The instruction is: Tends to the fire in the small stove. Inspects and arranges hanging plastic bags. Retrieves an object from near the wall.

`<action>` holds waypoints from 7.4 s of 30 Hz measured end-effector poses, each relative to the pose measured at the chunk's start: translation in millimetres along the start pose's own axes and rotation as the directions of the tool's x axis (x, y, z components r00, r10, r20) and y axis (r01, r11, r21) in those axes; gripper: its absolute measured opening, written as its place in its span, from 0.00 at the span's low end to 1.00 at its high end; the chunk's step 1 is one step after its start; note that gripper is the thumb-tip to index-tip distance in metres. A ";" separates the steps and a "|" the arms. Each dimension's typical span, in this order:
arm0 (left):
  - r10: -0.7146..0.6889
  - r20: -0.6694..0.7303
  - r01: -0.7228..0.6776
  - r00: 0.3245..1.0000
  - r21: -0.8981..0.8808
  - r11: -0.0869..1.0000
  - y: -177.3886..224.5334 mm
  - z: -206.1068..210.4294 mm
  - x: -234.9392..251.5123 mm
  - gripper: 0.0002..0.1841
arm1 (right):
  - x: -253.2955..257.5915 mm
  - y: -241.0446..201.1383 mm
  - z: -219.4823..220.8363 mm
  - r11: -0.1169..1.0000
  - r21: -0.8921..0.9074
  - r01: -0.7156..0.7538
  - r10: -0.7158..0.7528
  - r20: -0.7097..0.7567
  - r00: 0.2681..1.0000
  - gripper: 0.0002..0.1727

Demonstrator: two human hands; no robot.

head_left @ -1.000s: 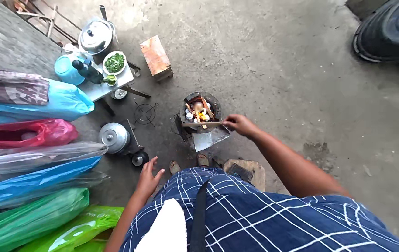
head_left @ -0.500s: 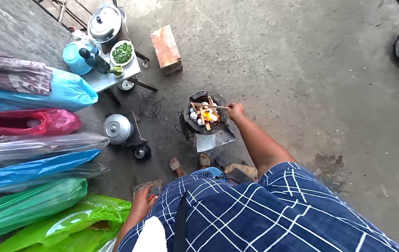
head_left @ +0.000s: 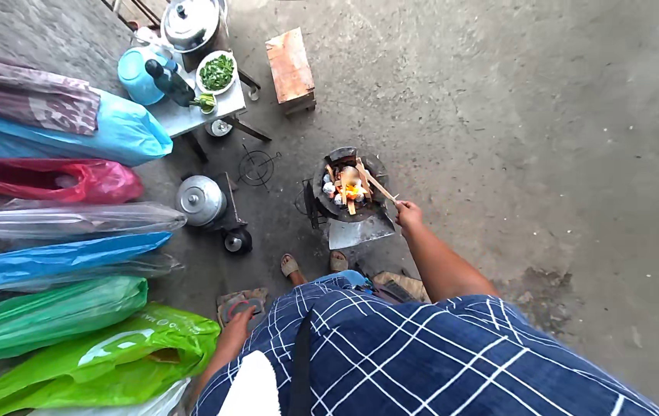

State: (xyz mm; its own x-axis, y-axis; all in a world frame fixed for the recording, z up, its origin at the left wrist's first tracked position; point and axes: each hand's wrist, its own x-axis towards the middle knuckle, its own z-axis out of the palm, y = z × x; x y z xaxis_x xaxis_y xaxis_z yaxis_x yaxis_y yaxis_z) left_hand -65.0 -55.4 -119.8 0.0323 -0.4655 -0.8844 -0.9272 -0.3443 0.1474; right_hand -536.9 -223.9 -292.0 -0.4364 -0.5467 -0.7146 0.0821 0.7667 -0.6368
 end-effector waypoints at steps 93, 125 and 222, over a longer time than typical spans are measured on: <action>0.045 -0.371 -0.081 0.928 -0.082 0.993 -13.5 5.7 -28.3 0.25 | -2.5 7.3 48.8 0.975 -0.221 0.006 -0.027 -0.095 0.995 0.22; -0.246 -0.855 -0.118 0.457 -0.333 0.936 -80.3 -13.5 -98.1 0.23 | -46.7 -60.0 31.0 0.710 -0.645 0.281 -0.337 0.039 0.941 0.29; -0.155 -0.793 -0.062 0.589 -0.236 0.970 -192.6 53.3 -114.1 0.11 | -489.4 3.1 456.6 -0.505 0.290 0.813 0.497 0.868 -0.001 0.28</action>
State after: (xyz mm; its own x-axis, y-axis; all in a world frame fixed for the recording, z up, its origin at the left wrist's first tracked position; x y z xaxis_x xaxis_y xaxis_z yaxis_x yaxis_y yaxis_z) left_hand 90.1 107.5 -70.9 0.4591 -0.8673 -0.1925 -0.8133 -0.4975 0.3018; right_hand 86.0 -107.6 -76.5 0.8189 0.0894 -0.5669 -0.1361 -0.9293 -0.3432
